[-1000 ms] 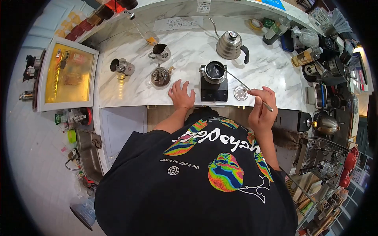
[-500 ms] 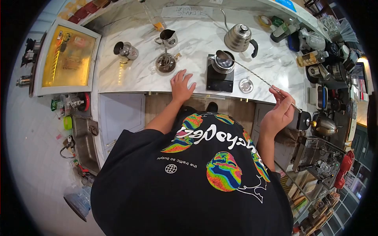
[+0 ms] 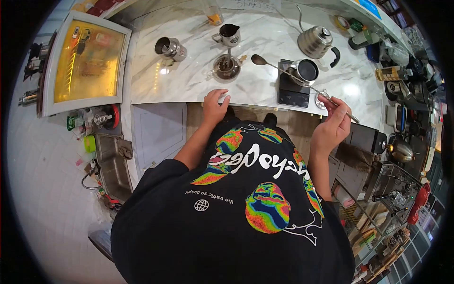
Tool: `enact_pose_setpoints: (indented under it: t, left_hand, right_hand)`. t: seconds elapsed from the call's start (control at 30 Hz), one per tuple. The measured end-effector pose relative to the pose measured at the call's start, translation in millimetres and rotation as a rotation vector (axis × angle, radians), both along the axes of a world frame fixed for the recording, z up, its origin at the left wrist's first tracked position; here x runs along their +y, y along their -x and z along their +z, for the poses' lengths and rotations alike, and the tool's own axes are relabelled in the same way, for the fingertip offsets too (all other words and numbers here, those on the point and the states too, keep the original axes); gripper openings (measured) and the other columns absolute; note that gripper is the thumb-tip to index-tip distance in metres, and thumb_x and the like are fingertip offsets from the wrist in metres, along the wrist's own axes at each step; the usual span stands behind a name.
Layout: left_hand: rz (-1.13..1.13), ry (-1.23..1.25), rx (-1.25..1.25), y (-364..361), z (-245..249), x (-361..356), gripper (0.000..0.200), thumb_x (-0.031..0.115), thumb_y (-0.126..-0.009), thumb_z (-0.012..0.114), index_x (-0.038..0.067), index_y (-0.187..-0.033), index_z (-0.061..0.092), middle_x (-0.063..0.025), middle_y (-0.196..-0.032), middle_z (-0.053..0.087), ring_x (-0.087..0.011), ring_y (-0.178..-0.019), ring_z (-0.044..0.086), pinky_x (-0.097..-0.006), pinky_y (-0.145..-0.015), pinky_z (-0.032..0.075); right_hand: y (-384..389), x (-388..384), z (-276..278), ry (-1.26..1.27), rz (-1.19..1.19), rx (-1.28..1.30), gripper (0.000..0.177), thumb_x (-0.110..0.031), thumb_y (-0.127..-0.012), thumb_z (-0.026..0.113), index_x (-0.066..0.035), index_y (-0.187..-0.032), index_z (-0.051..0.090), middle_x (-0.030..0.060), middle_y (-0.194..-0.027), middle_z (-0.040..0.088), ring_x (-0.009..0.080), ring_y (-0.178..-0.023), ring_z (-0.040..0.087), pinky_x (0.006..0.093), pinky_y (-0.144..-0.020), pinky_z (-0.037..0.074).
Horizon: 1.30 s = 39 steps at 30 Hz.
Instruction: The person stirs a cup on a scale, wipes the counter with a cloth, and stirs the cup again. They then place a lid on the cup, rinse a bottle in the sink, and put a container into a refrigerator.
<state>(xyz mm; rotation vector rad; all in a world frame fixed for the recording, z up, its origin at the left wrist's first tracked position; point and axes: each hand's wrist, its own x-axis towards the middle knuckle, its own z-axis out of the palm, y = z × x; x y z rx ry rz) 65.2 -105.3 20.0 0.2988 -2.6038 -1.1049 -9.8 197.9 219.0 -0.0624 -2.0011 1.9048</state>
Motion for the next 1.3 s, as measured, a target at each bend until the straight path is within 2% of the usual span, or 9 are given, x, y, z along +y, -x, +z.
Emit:
enact_pose_setpoints:
  t: [0.17,0.3,0.43,0.7,0.97,1.07,1.1,1.17,1.3]
  left_hand:
    - [0.068,-0.048,-0.012,-3.5,-3.3,-39.8,0.024,0.021,-0.091,0.075,0.008,-0.111,0.074,-0.01,-0.109,0.074,-0.0296,-0.103,0.069,-0.041,-0.093,0.05]
    - [0.076,-0.08,0.01,-0.9,-10.0,-69.3,0.023,0.02,-0.091,0.076,0.008,-0.111,0.074,-0.0104,-0.108,0.074,-0.0292,-0.1,0.07,-0.0405,-0.092,0.052]
    - [0.07,-0.071,0.007,5.0,-6.0,-100.2,0.022,0.019,-0.091,0.076,0.007,-0.11,0.074,-0.0114,-0.107,0.073,-0.0288,-0.1,0.07,-0.04,-0.091,0.053]
    - [0.09,-0.016,0.011,14.0,-12.5,-150.9,0.02,0.015,-0.09,0.077,0.006,-0.108,0.073,-0.0113,-0.106,0.073,-0.0283,-0.099,0.07,-0.0398,-0.089,0.053]
    - [0.048,0.129,0.014,15.3,-20.4,-146.6,0.022,0.019,-0.087,0.077,0.011,-0.107,0.074,-0.0072,-0.11,0.072,-0.0287,-0.11,0.064,-0.0436,-0.094,0.048]
    - [0.073,0.172,-0.016,20.1,-27.1,-137.0,0.023,0.021,-0.087,0.077,0.015,-0.108,0.074,-0.0054,-0.115,0.07,-0.0284,-0.118,0.059,-0.0453,-0.098,0.044]
    - [0.086,0.189,-0.03,20.4,-27.7,-132.5,0.023,0.022,-0.087,0.077,0.016,-0.109,0.074,-0.0048,-0.117,0.069,-0.0282,-0.12,0.057,-0.0458,-0.099,0.042]
    - [0.116,0.197,-0.032,19.9,-28.5,-121.5,0.025,0.022,-0.086,0.076,0.016,-0.11,0.074,-0.0046,-0.12,0.066,-0.0285,-0.123,0.055,-0.0472,-0.1,0.041]
    - [0.163,0.255,-0.003,15.7,-32.1,-97.8,0.028,0.022,-0.085,0.077,0.017,-0.113,0.073,-0.006,-0.125,0.063,-0.0296,-0.126,0.053,-0.0485,-0.102,0.039]
  right_hand:
    - [25.5,-45.8,-10.6,0.16,-0.004,-0.127,0.038,-0.025,-0.115,0.038,0.004,-0.11,0.062,0.0191,-0.102,0.075,0.0244,-0.098,0.074,0.0367,-0.096,0.055]
    - [60.9,-89.0,-19.6,0.031,-0.036,-0.089,0.036,-0.026,-0.114,0.041,0.001,-0.113,0.064,0.0155,-0.097,0.078,0.0195,-0.094,0.073,0.0322,-0.09,0.053]
    - [104.6,-130.9,-43.5,-0.109,-0.07,-0.033,0.039,-0.027,-0.112,0.046,0.003,-0.103,0.069,0.0137,-0.092,0.079,0.0165,-0.087,0.071,0.0308,-0.085,0.051]
    - [170.4,-193.0,-66.4,-0.259,-0.069,-0.033,0.039,-0.029,-0.108,0.053,0.004,-0.098,0.071,0.0115,-0.079,0.077,0.0238,-0.074,0.074,0.0366,-0.075,0.054]
    - [194.7,-210.0,-87.8,-0.256,0.003,-0.13,0.038,-0.031,-0.107,0.055,0.001,-0.095,0.071,0.0099,-0.073,0.075,0.0209,-0.07,0.072,0.0351,-0.071,0.053]
    - [208.9,-205.3,-97.6,-0.107,0.083,-0.176,0.038,-0.031,-0.106,0.057,0.003,-0.1,0.07,0.0109,-0.074,0.075,0.0189,-0.07,0.072,0.0338,-0.072,0.054]
    - [212.1,-202.2,-95.4,-0.074,0.14,-0.227,0.037,-0.03,-0.105,0.059,0.006,-0.112,0.066,0.0123,-0.08,0.076,0.0178,-0.074,0.072,0.0332,-0.072,0.054]
    - [210.5,-191.5,-93.6,0.018,0.164,-0.297,0.038,-0.029,-0.104,0.061,0.006,-0.12,0.062,0.013,-0.086,0.077,0.0179,-0.076,0.073,0.0328,-0.072,0.054]
    - [177.3,-159.8,-46.4,0.193,0.142,-0.281,0.04,-0.026,-0.104,0.063,0.005,-0.129,0.057,0.0129,-0.095,0.077,0.0186,-0.081,0.073,0.0312,-0.074,0.054]
